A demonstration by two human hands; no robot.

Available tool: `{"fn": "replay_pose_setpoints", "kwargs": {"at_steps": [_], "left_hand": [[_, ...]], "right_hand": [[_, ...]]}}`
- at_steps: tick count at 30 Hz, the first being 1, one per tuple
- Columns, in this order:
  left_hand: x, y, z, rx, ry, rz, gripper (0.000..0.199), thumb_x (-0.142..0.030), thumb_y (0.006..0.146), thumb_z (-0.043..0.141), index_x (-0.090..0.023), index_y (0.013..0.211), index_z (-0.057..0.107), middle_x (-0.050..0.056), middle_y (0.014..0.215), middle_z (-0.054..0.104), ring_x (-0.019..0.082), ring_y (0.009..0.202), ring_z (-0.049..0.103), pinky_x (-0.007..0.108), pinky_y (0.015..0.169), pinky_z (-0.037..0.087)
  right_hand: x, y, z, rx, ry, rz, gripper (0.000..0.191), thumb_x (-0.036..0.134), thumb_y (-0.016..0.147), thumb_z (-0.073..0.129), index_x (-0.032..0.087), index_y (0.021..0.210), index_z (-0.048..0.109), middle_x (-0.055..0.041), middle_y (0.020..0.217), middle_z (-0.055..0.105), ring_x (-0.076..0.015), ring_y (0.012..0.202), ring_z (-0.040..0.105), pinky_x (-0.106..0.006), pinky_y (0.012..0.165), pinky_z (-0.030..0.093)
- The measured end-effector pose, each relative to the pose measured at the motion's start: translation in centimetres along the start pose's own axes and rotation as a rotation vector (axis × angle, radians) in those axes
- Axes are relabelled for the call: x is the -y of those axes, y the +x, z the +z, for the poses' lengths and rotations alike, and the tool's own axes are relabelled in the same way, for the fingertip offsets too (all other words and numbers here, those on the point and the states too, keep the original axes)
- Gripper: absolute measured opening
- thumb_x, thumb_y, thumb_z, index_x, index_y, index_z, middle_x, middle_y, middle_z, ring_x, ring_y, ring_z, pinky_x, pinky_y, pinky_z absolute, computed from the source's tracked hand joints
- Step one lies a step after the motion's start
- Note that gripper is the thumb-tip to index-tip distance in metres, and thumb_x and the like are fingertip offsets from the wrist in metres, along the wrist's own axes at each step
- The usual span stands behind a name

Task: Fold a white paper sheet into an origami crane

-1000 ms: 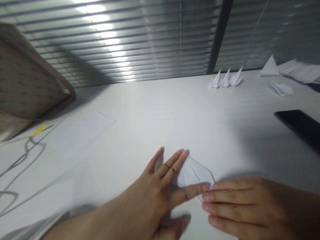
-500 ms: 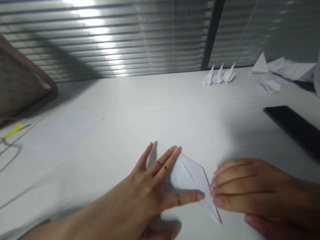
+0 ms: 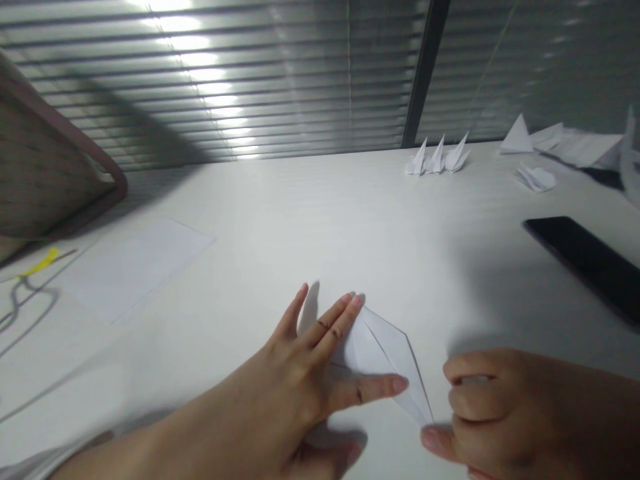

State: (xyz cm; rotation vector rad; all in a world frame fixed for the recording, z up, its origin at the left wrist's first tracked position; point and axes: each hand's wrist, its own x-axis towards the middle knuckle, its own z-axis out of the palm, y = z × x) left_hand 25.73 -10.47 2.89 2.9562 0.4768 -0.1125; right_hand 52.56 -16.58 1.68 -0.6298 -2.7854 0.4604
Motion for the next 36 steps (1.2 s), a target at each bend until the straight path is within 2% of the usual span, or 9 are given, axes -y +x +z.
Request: {"fn": "replay_pose_setpoints", "kwargs": {"at_steps": [4,8,11,16,23,26,30,32,36], "left_hand": [[-0.5,-0.1,0.1,-0.067,0.017,-0.007,0.081,-0.031,0.077,0.066,-0.041,0.144,0.023,0.014,0.157,0.004,0.04,0.139,0.019,0.071,0.103,0.013],[-1.2,-0.5,0.0,-0.157,0.064,-0.013,0.068,-0.024,0.08,0.063,-0.036,0.141,0.036,0.009,0.155,0.018,0.034,0.138,0.027,0.064,0.109,0.007],[-0.7,-0.7,-0.2,-0.102,0.0,0.04,0.066,-0.023,0.084,0.061,-0.034,0.143,0.033,0.007,0.155,0.02,0.028,0.138,0.031,0.056,0.113,0.006],[1.1,0.3,-0.5,0.029,-0.161,0.146,0.065,-0.035,0.087,0.06,-0.031,0.144,0.03,0.004,0.156,0.012,0.024,0.141,0.022,0.046,0.116,0.006],[1.6,1.0,-0.7,-0.009,-0.327,0.145,0.065,-0.027,0.078,0.068,-0.025,0.138,0.044,0.008,0.152,0.028,0.026,0.139,0.027,0.045,0.116,0.015],[1.5,0.8,-0.4,-0.104,-0.388,0.156,0.054,-0.016,0.077,0.063,-0.019,0.13,0.054,0.011,0.144,0.043,0.024,0.134,0.038,0.042,0.115,0.024],[1.2,0.9,0.1,-0.308,-0.407,0.147,0.034,-0.014,0.081,0.055,-0.015,0.115,0.063,0.013,0.119,0.065,0.022,0.118,0.056,0.04,0.109,0.037],[1.0,1.0,0.0,-0.297,-0.347,0.14,0.032,-0.014,0.084,0.053,-0.014,0.115,0.062,0.012,0.112,0.068,0.022,0.114,0.058,0.04,0.11,0.036],[1.1,0.9,-0.3,-0.209,-0.219,0.192,0.035,-0.018,0.088,0.048,-0.012,0.122,0.057,0.013,0.119,0.064,0.023,0.119,0.053,0.04,0.112,0.033]], "right_hand": [[0.0,0.0,0.0,0.071,0.031,-0.026,0.019,0.01,0.086,0.052,0.015,0.1,0.063,0.0026,0.072,0.063,-0.0146,0.064,0.05,-0.033,0.068,0.036],[-0.2,0.1,0.2,0.045,0.024,-0.026,0.012,0.014,0.088,0.053,0.015,0.096,0.063,0.0025,0.067,0.063,-0.0139,0.062,0.05,-0.032,0.063,0.036],[-0.9,0.3,0.3,-0.072,0.039,-0.054,0.021,0.012,0.087,0.052,0.016,0.105,0.063,0.0,0.075,0.067,-0.0156,0.07,0.055,-0.032,0.071,0.041],[-2.6,1.0,0.4,-0.219,0.078,-0.041,0.04,0.004,0.081,0.053,0.012,0.12,0.055,-0.0055,0.109,0.068,-0.0169,0.107,0.056,-0.031,0.097,0.039],[-3.3,2.1,1.6,-0.268,0.117,-0.018,0.022,0.013,0.089,0.053,0.016,0.11,0.06,-0.007,0.104,0.068,-0.0172,0.101,0.059,-0.033,0.089,0.044],[-3.0,2.8,2.0,-0.344,0.251,0.082,0.015,0.016,0.091,0.052,0.017,0.101,0.063,-0.0055,0.094,0.069,-0.015,0.092,0.061,-0.032,0.084,0.044],[-2.4,3.6,1.9,-0.349,0.384,0.438,0.014,0.022,0.089,0.055,0.017,0.076,0.059,-0.0008,0.073,0.059,-0.0132,0.072,0.056,-0.027,0.068,0.045],[-2.3,3.9,1.9,-0.349,0.481,0.599,0.002,0.02,0.085,0.058,0.019,0.085,0.058,0.0008,0.075,0.057,-0.0127,0.072,0.054,-0.024,0.066,0.045],[-2.7,4.2,2.2,-0.366,0.612,0.676,0.029,0.016,0.079,0.063,0.021,0.105,0.051,0.0026,0.08,0.051,-0.0118,0.073,0.051,-0.023,0.068,0.045]]}}
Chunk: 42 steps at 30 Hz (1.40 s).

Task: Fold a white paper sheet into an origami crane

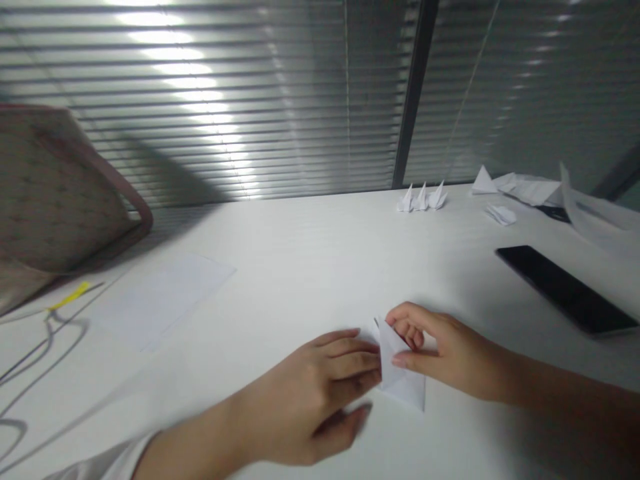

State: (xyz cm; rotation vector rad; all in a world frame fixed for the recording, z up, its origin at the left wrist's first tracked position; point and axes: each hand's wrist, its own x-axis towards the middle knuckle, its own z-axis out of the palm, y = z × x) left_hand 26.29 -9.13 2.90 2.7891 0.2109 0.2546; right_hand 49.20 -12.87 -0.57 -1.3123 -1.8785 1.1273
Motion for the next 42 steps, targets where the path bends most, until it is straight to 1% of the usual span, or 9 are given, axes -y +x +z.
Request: {"fn": "replay_pose_setpoints", "kwargs": {"at_steps": [4,10,15,20,25,27,30,36,42], "left_hand": [[0.3,-0.4,0.0,0.024,0.055,0.021,0.034,-0.017,0.09,0.047,-0.011,0.121,0.058,0.013,0.12,0.063,0.024,0.12,0.053,0.04,0.112,0.032],[0.2,-0.7,0.2,-0.162,0.011,0.067,0.033,-0.009,0.081,0.05,-0.004,0.11,0.064,0.017,0.113,0.067,0.023,0.12,0.054,0.036,0.109,0.037],[-0.5,-0.2,-0.8,0.144,-0.018,-0.01,0.057,-0.033,0.089,0.055,-0.016,0.141,0.038,0.008,0.144,0.042,0.021,0.135,0.037,0.039,0.116,0.022],[-0.5,-0.1,-1.1,0.2,-0.005,-0.042,0.053,-0.033,0.092,0.053,-0.02,0.141,0.039,0.006,0.145,0.04,0.02,0.135,0.037,0.039,0.115,0.024],[0.3,-0.4,0.0,-0.018,0.071,-0.07,0.036,-0.025,0.09,0.054,-0.017,0.124,0.059,0.013,0.133,0.055,0.025,0.126,0.048,0.04,0.107,0.039],[0.5,-0.2,0.7,-0.137,0.026,-0.164,0.028,-0.027,0.09,0.055,-0.021,0.115,0.066,0.012,0.12,0.061,0.025,0.114,0.057,0.039,0.097,0.048],[0.4,0.5,1.8,-0.311,-0.045,-0.345,0.016,-0.033,0.087,0.061,-0.023,0.095,0.07,0.008,0.105,0.06,0.022,0.096,0.062,0.038,0.084,0.054],[0.5,0.9,3.3,-0.473,-0.012,-0.522,0.043,-0.032,0.068,0.075,-0.021,0.101,0.05,0.009,0.108,0.056,0.027,0.099,0.056,0.047,0.082,0.051],[-0.7,1.5,2.4,-0.298,-0.119,-0.51,0.045,-0.035,0.066,0.078,-0.022,0.104,0.059,0.009,0.112,0.057,0.029,0.106,0.053,0.05,0.091,0.047]], "right_hand": [[-0.6,0.3,0.3,-0.047,0.014,0.002,0.047,0.012,0.075,0.065,0.023,0.115,0.044,0.0024,0.086,0.047,-0.0112,0.074,0.048,-0.023,0.067,0.045],[-0.1,0.0,0.6,-0.066,-0.157,-0.075,0.035,0.005,0.076,0.059,0.024,0.105,0.053,0.001,0.09,0.05,-0.0128,0.078,0.049,-0.025,0.071,0.043],[-0.3,0.2,-0.4,-0.065,-0.295,-0.175,0.02,0.011,0.083,0.057,0.023,0.099,0.057,-0.0016,0.098,0.056,-0.0167,0.094,0.051,-0.031,0.083,0.041],[-1.1,0.3,-1.3,-0.059,-0.401,-0.163,0.025,0.018,0.08,0.065,0.024,0.103,0.056,-0.0032,0.103,0.057,-0.0215,0.101,0.05,-0.04,0.09,0.037],[-1.0,0.1,-1.0,-0.083,-0.36,-0.146,0.051,0.021,0.076,0.07,0.025,0.123,0.049,-0.0056,0.118,0.054,-0.0231,0.112,0.046,-0.04,0.096,0.036],[-0.9,0.3,-0.9,-0.053,-0.334,-0.162,0.072,0.022,0.074,0.072,0.028,0.137,0.037,-0.0066,0.134,0.046,-0.0241,0.124,0.037,-0.042,0.103,0.03],[-0.5,0.8,-1.0,0.041,-0.3,-0.205,0.08,0.024,0.073,0.075,0.03,0.141,0.034,-0.0059,0.137,0.044,-0.0248,0.126,0.035,-0.045,0.105,0.026],[0.4,1.4,-1.3,0.068,-0.262,-0.087,0.061,0.024,0.057,0.085,0.024,0.114,0.061,-0.0035,0.1,0.057,-0.0238,0.102,0.048,-0.041,0.091,0.039],[0.7,1.4,-1.1,0.009,-0.119,-0.142,0.013,0.014,0.07,0.075,0.02,0.075,0.065,0.0016,0.087,0.051,-0.0114,0.076,0.051,-0.023,0.067,0.043]]}}
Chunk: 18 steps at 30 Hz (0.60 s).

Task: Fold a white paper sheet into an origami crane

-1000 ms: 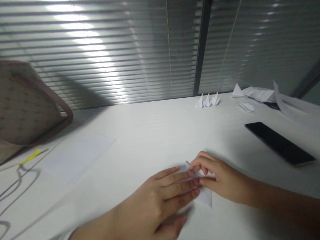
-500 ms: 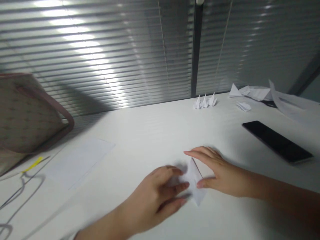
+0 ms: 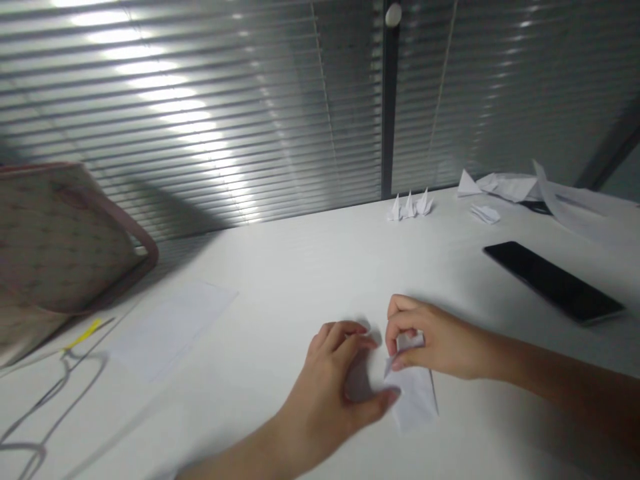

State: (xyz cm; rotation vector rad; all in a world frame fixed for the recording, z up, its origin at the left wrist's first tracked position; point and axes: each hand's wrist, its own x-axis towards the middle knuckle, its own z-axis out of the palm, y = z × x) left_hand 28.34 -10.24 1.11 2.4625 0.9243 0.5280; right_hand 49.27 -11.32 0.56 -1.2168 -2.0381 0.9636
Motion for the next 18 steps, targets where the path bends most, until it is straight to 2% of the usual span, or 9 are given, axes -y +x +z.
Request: {"fn": "replay_pose_setpoints", "kwargs": {"at_steps": [2,4,6,7,8,10,12,15,18], "left_hand": [[-0.6,-0.1,0.0,0.016,-0.057,0.013,0.044,-0.036,0.064,0.08,-0.022,0.102,0.063,0.008,0.11,0.06,0.028,0.104,0.055,0.047,0.088,0.049],[-0.6,-0.3,-0.1,-0.018,-0.123,0.06,0.027,-0.032,0.075,0.073,-0.022,0.099,0.065,0.006,0.1,0.065,0.024,0.095,0.06,0.04,0.082,0.053],[0.1,-0.4,-0.4,-0.092,-0.132,0.192,0.017,-0.022,0.089,0.056,-0.024,0.103,0.066,0.004,0.093,0.069,0.019,0.086,0.063,0.035,0.077,0.054],[0.7,-0.4,-0.6,-0.126,-0.1,0.285,0.024,-0.016,0.092,0.048,-0.024,0.11,0.063,0.004,0.094,0.071,0.018,0.084,0.064,0.035,0.077,0.053],[1.3,-0.4,-0.9,-0.151,-0.024,0.382,0.031,-0.015,0.092,0.049,-0.024,0.12,0.058,0.006,0.102,0.071,0.02,0.089,0.064,0.037,0.079,0.053],[2.5,-0.1,-1.7,-0.129,0.173,0.474,0.043,-0.011,0.092,0.047,-0.022,0.133,0.047,0.009,0.119,0.066,0.024,0.104,0.061,0.043,0.087,0.05],[3.3,0.4,-2.4,0.042,0.253,0.503,0.045,-0.01,0.093,0.044,-0.022,0.136,0.045,0.008,0.127,0.061,0.024,0.117,0.055,0.043,0.095,0.048],[3.3,1.0,-3.1,0.297,0.195,0.454,0.052,-0.005,0.089,0.041,-0.022,0.139,0.042,0.006,0.139,0.051,0.02,0.131,0.043,0.04,0.107,0.039],[2.9,1.1,-3.5,0.402,0.105,0.39,0.066,-0.005,0.081,0.048,-0.02,0.143,0.034,0.006,0.148,0.038,0.019,0.137,0.033,0.04,0.114,0.028]], "right_hand": [[0.1,-0.1,0.3,-0.088,0.055,-0.1,0.012,0.012,0.074,0.072,0.019,0.073,0.062,0.0021,0.084,0.051,-0.0101,0.072,0.052,-0.022,0.064,0.043],[0.4,-0.3,0.5,-0.229,0.061,-0.297,0.012,0.009,0.08,0.064,0.019,0.076,0.06,0.0017,0.08,0.054,-0.0109,0.074,0.054,-0.023,0.066,0.044],[0.6,-0.6,0.4,-0.315,-0.026,-0.531,0.012,0.009,0.085,0.059,0.019,0.081,0.059,0.0003,0.078,0.059,-0.0121,0.077,0.056,-0.026,0.07,0.045],[0.6,-0.8,0.3,-0.306,-0.092,-0.621,0.007,0.012,0.086,0.06,0.019,0.084,0.06,-0.0008,0.079,0.061,-0.0127,0.079,0.057,-0.027,0.073,0.046],[0.5,-0.9,0.1,-0.265,-0.156,-0.674,0.004,0.017,0.085,0.063,0.018,0.087,0.06,-0.0022,0.082,0.064,-0.0136,0.081,0.058,-0.029,0.077,0.046],[0.1,-1.1,-0.2,-0.139,-0.252,-0.675,0.027,0.034,0.078,0.072,0.016,0.095,0.062,-0.0058,0.091,0.067,-0.0162,0.088,0.06,-0.032,0.083,0.046],[-0.8,-1.0,-0.5,-0.037,-0.303,-0.606,0.047,0.045,0.072,0.074,0.015,0.107,0.062,-0.009,0.104,0.068,-0.0189,0.099,0.061,-0.034,0.09,0.045],[-1.9,-0.7,-0.8,0.054,-0.341,-0.527,0.054,0.043,0.076,0.072,0.015,0.119,0.058,-0.0103,0.117,0.066,-0.0196,0.111,0.058,-0.034,0.097,0.042],[-2.4,-0.7,-1.0,0.086,-0.35,-0.494,0.047,0.041,0.078,0.071,0.016,0.117,0.061,-0.01,0.12,0.065,-0.0194,0.113,0.058,-0.033,0.097,0.043]]}}
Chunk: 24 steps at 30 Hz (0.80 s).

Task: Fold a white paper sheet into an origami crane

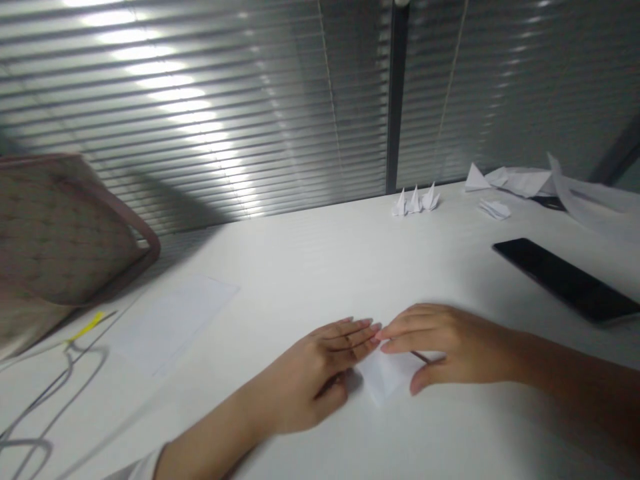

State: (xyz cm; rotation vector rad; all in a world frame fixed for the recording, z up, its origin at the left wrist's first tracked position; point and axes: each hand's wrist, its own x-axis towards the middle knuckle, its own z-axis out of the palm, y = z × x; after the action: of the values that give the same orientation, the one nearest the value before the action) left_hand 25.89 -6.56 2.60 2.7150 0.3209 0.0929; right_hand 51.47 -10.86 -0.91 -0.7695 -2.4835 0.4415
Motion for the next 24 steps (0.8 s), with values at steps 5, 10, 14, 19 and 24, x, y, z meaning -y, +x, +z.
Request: {"fn": "replay_pose_setpoints", "kwargs": {"at_steps": [5,10,14,19,24], "left_hand": [[-0.2,-0.1,0.2,-0.025,-0.026,-0.054,0.056,-0.033,0.091,0.054,-0.018,0.142,0.037,0.007,0.147,0.037,0.019,0.136,0.034,0.036,0.114,0.027],[-0.1,-0.1,0.6,-0.058,0.006,-0.063,0.057,-0.039,0.092,0.053,-0.016,0.141,0.038,0.009,0.146,0.04,0.02,0.135,0.037,0.036,0.114,0.028],[-0.2,0.1,1.0,-0.109,-0.032,-0.062,0.049,-0.034,0.094,0.05,-0.021,0.14,0.041,0.008,0.144,0.043,0.02,0.134,0.039,0.035,0.112,0.033],[-0.7,0.6,1.4,-0.177,-0.074,-0.06,0.044,-0.031,0.094,0.049,-0.02,0.137,0.047,0.01,0.139,0.049,0.021,0.131,0.043,0.034,0.109,0.038],[-1.2,1.0,2.0,-0.235,-0.122,-0.104,0.043,-0.032,0.09,0.056,-0.018,0.13,0.054,0.011,0.135,0.055,0.022,0.127,0.048,0.035,0.109,0.039]], "right_hand": [[-0.1,-0.2,-0.3,-0.015,0.065,0.011,0.037,0.036,0.079,0.071,0.015,0.109,0.065,-0.0099,0.114,0.068,-0.0179,0.105,0.062,-0.03,0.093,0.047],[-0.1,-0.2,-0.4,-0.04,0.044,-0.022,0.022,0.021,0.089,0.059,0.016,0.11,0.064,-0.0082,0.112,0.069,-0.0164,0.103,0.063,-0.03,0.091,0.049],[0.8,0.0,-0.2,-0.112,-0.117,-0.064,0.023,0.012,0.088,0.054,0.016,0.109,0.063,-0.0063,0.1,0.071,-0.0174,0.094,0.064,-0.033,0.085,0.05],[2.1,1.0,0.4,-0.139,-0.396,-0.152,0.019,0.01,0.09,0.05,0.011,0.102,0.064,-0.0069,0.087,0.07,-0.0187,0.085,0.063,-0.034,0.074,0.049],[2.7,1.9,1.2,-0.191,-0.552,-0.127,0.02,0.01,0.092,0.046,0.012,0.089,0.065,-0.0047,0.074,0.066,-0.0184,0.071,0.059,-0.034,0.065,0.045]]}}
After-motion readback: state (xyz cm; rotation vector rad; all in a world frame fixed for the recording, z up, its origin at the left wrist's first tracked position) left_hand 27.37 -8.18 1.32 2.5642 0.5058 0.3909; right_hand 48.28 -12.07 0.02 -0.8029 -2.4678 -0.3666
